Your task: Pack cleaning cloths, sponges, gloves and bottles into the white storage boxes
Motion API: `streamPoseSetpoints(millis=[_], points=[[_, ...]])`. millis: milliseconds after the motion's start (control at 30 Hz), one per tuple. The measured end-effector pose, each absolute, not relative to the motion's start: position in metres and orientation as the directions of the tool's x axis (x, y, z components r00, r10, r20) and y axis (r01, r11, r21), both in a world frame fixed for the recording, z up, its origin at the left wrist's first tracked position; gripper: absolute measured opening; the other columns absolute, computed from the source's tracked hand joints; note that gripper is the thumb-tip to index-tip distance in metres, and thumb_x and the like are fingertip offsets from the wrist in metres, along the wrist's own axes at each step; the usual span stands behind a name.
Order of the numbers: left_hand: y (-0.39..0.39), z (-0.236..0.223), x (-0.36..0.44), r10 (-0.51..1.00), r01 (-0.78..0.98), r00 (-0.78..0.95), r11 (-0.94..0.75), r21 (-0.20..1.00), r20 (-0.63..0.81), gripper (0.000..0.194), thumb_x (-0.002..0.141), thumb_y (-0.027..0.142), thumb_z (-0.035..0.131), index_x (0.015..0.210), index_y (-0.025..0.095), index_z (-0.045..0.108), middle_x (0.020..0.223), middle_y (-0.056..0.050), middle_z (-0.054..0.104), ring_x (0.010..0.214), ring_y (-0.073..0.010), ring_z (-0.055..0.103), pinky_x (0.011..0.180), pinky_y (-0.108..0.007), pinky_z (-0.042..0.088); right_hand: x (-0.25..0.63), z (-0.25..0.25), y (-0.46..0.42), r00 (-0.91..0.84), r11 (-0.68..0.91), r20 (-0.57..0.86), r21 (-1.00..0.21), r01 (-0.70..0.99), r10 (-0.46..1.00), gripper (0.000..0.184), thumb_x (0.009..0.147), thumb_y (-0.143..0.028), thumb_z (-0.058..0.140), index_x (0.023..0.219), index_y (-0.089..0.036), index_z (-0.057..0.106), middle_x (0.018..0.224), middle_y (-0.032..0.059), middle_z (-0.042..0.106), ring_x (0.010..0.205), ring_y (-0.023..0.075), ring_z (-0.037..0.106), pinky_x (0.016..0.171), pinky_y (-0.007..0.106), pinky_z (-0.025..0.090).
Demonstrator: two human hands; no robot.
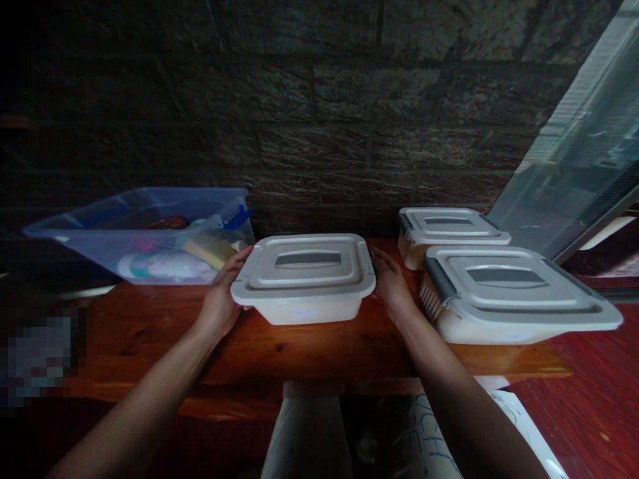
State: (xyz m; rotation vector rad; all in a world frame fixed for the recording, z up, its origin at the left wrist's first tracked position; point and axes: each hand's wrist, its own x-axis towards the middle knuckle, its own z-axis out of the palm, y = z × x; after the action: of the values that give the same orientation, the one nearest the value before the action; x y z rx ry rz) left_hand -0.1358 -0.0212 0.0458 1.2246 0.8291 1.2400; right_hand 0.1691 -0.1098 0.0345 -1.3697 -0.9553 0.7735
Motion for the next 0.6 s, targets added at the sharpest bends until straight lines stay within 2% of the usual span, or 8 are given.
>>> streamPoseSetpoints(millis=[100, 233, 300, 367, 467, 533, 600], points=[[-0.019, 0.043, -0.140, 0.965, -0.187, 0.211, -0.115, 0.975, 0.155, 0.056, 0.090, 0.039, 0.059, 0.144, 0.027, 0.056, 0.063, 0.008, 0.051, 0.038, -0.0080, 0.036, 0.031, -0.019, 0.029, 0.170, 0.031, -0.109, 0.444, 0.167, 0.169, -0.985, 0.045, 0.880, 0.053, 0.092, -0.045, 0.049, 0.139, -0.023, 0.059, 0.084, 0.0031, 0.071, 0.067, 0.0196, 0.062, 0.061, 0.030, 0.048], [-0.014, 0.043, -0.147, 0.962, -0.083, 0.195, -0.178, 0.980, 0.191, 0.057, 0.090, 0.043, 0.060, 0.143, 0.023, 0.060, 0.065, 0.005, 0.057, 0.042, -0.0102, 0.042, 0.037, -0.021, 0.035, 0.175, 0.029, -0.106, 0.448, 0.243, 0.298, -0.954, 0.178, 0.843, 0.048, 0.094, -0.042, 0.049, 0.133, -0.019, 0.066, 0.111, 0.0082, 0.075, 0.096, 0.0232, 0.069, 0.082, 0.034, 0.054], [-0.012, 0.048, -0.149, 0.957, 0.005, 0.158, -0.245, 0.970, 0.241, 0.053, 0.091, 0.048, 0.058, 0.135, 0.019, 0.066, 0.073, 0.000, 0.067, 0.055, -0.0150, 0.057, 0.050, -0.024, 0.047, 0.178, 0.032, -0.107, 0.461, 0.244, 0.334, -0.939, 0.244, 0.822, 0.044, 0.096, -0.044, 0.048, 0.124, -0.018, 0.071, 0.115, 0.0096, 0.074, 0.106, 0.0249, 0.068, 0.092, 0.036, 0.052], [-0.011, 0.054, -0.149, 0.945, 0.094, 0.122, -0.314, 0.945, 0.302, 0.052, 0.091, 0.056, 0.056, 0.120, 0.017, 0.073, 0.089, -0.006, 0.075, 0.084, -0.0236, 0.069, 0.073, -0.031, 0.055, 0.179, 0.038, -0.109, 0.476, 0.230, 0.356, -0.925, 0.304, 0.804, 0.045, 0.098, -0.050, 0.048, 0.114, -0.017, 0.074, 0.114, 0.0111, 0.074, 0.111, 0.0270, 0.066, 0.100, 0.038, 0.049], [-0.009, 0.060, -0.147, 0.930, 0.173, 0.057, -0.368, 0.913, 0.364, 0.054, 0.090, 0.064, 0.055, 0.105, 0.016, 0.075, 0.113, -0.012, 0.074, 0.119, -0.0319, 0.062, 0.098, -0.037, 0.051, 0.175, 0.049, -0.113, 0.493, 0.202, 0.387, -0.900, 0.387, 0.779, 0.047, 0.097, -0.056, 0.050, 0.108, -0.018, 0.076, 0.117, 0.0128, 0.072, 0.116, 0.0297, 0.063, 0.105, 0.040, 0.045], [-0.009, 0.061, -0.144, 0.925, 0.185, 0.015, -0.377, 0.908, 0.381, 0.055, 0.090, 0.065, 0.054, 0.105, 0.017, 0.074, 0.122, -0.014, 0.071, 0.126, -0.0325, 0.058, 0.102, -0.038, 0.048, 0.170, 0.055, -0.116, 0.491, 0.195, 0.402, -0.886, 0.420, 0.773, 0.048, 0.098, -0.056, 0.050, 0.109, -0.018, 0.076, 0.119, 0.0133, 0.071, 0.117, 0.0304, 0.062, 0.106, 0.041, 0.044], [-0.011, 0.064, -0.142, 0.923, 0.187, -0.002, -0.379, 0.906, 0.386, 0.056, 0.092, 0.066, 0.050, 0.109, 0.017, 0.072, 0.123, -0.014, 0.069, 0.125, -0.0314, 0.059, 0.101, -0.039, 0.049, 0.166, 0.061, -0.119, 0.487, 0.194, 0.415, -0.877, 0.440, 0.769, 0.048, 0.099, -0.055, 0.047, 0.108, -0.018, 0.076, 0.118, 0.0138, 0.071, 0.116, 0.0304, 0.062, 0.105, 0.041, 0.045]])
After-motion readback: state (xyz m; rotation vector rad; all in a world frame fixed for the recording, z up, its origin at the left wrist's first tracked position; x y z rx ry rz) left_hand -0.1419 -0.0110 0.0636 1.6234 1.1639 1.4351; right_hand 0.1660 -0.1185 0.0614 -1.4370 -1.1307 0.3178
